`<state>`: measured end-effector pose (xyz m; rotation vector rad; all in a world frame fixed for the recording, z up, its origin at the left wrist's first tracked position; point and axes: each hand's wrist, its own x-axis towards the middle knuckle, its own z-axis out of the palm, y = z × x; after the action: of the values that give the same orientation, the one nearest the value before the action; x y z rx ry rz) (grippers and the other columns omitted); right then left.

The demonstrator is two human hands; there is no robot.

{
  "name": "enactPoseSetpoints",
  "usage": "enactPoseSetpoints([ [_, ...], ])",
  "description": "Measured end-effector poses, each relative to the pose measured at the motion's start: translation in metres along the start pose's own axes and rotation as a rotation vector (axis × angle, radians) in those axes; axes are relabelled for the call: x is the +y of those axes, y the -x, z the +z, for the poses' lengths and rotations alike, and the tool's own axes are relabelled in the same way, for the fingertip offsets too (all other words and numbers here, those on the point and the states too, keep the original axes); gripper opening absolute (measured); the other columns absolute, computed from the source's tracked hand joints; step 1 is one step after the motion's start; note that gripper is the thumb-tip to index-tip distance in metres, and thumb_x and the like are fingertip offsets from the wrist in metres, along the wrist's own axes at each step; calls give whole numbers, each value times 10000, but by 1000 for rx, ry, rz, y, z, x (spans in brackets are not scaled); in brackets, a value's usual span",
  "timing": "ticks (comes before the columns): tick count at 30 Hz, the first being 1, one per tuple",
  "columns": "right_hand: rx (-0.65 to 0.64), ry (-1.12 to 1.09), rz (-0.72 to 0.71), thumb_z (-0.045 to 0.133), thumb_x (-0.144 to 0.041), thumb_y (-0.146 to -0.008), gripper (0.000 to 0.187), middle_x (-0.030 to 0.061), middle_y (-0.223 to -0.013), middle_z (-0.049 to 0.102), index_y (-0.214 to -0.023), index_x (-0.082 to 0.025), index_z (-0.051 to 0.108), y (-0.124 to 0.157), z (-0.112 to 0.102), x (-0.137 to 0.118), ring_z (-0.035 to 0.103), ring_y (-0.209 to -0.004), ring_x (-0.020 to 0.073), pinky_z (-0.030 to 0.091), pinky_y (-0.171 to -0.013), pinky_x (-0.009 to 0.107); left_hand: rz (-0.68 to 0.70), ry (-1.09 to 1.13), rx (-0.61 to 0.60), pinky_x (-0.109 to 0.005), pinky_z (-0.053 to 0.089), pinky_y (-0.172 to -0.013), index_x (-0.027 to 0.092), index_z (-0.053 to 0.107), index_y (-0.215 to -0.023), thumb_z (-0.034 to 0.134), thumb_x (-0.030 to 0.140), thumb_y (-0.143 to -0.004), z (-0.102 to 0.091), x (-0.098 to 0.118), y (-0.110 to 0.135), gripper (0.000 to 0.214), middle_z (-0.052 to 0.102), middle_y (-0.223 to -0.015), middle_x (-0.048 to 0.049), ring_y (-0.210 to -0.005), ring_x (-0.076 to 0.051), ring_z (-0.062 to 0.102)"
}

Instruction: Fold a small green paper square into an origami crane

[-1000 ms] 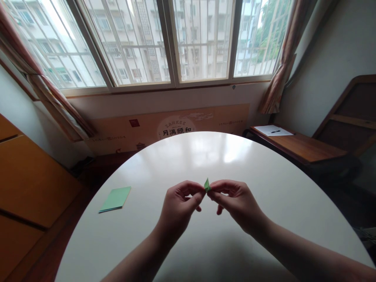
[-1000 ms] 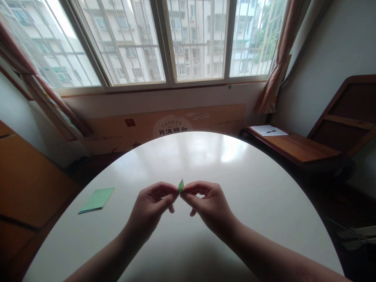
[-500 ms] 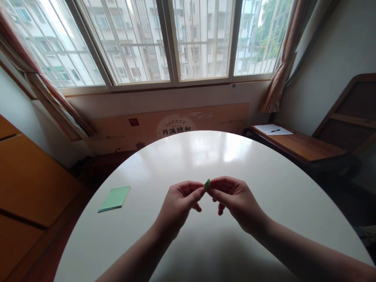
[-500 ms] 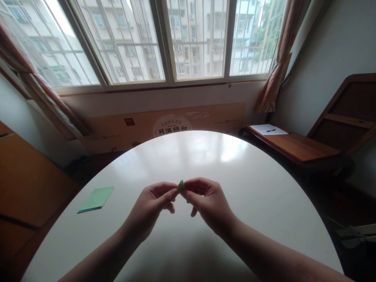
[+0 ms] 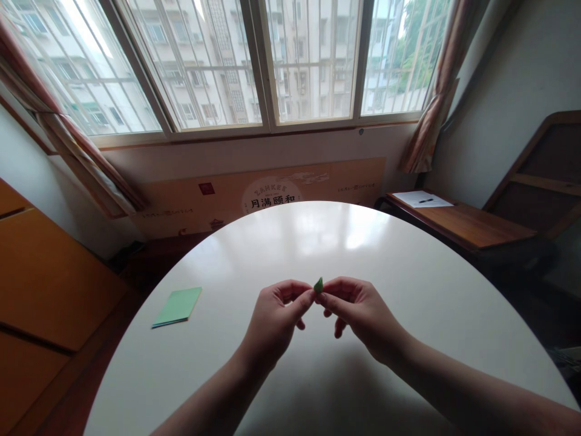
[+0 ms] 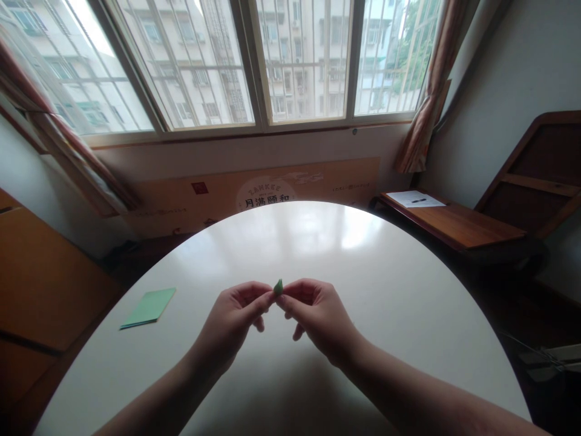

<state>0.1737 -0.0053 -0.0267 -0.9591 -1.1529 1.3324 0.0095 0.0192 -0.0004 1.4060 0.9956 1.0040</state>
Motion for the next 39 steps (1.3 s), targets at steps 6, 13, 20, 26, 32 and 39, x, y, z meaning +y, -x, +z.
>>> enactPoseSetpoints([
  [6,-28,-27,73,810,-415,-739,283,57,-743,664,-827,-153,749,0,-1,-3,587,-685,171,451,-410,193,-43,-60,-37,-193,446,-430,120,773,-831,738,370,-793,-1,-3,-1,255,675,-682,-52,-569,-125,540],
  [13,-54,-97,133,815,-388,-738,257,38,-732,627,-807,-152,740,-1,-2,-3,564,-678,155,410,-396,173,49,-150,-45,-207,460,-460,118,761,-838,689,360,-841,-3,-3,0,253,703,-723,-65,-591,-133,553],
  [20,-44,-140,187,808,-414,-764,289,50,-809,632,-879,-156,747,-3,-4,-1,567,-727,158,441,-437,180,104,-244,23,-233,493,-469,109,768,-895,703,374,-828,-2,-1,4,281,734,-766,-84,-606,-156,592],
  [26,-27,-162,143,842,-393,-732,296,31,-805,623,-875,-173,705,-2,-4,-3,570,-709,153,454,-436,181,115,-209,8,-230,490,-435,101,774,-892,720,374,-808,-1,-1,4,290,710,-752,-79,-581,-147,568],
  [32,-39,-133,121,828,-375,-751,252,36,-759,639,-826,-165,709,-3,-5,-2,574,-699,157,466,-453,190,-58,58,-64,-169,436,-404,125,786,-837,786,369,-756,-4,-3,-2,257,603,-609,-24,-583,-125,518],
  [39,-46,-101,109,826,-378,-748,240,42,-743,649,-833,-168,746,-2,-6,-2,574,-697,159,464,-457,191,-133,180,-99,-141,399,-388,145,784,-770,838,333,-710,-6,-8,-5,205,559,-593,0,-556,-99,484],
])
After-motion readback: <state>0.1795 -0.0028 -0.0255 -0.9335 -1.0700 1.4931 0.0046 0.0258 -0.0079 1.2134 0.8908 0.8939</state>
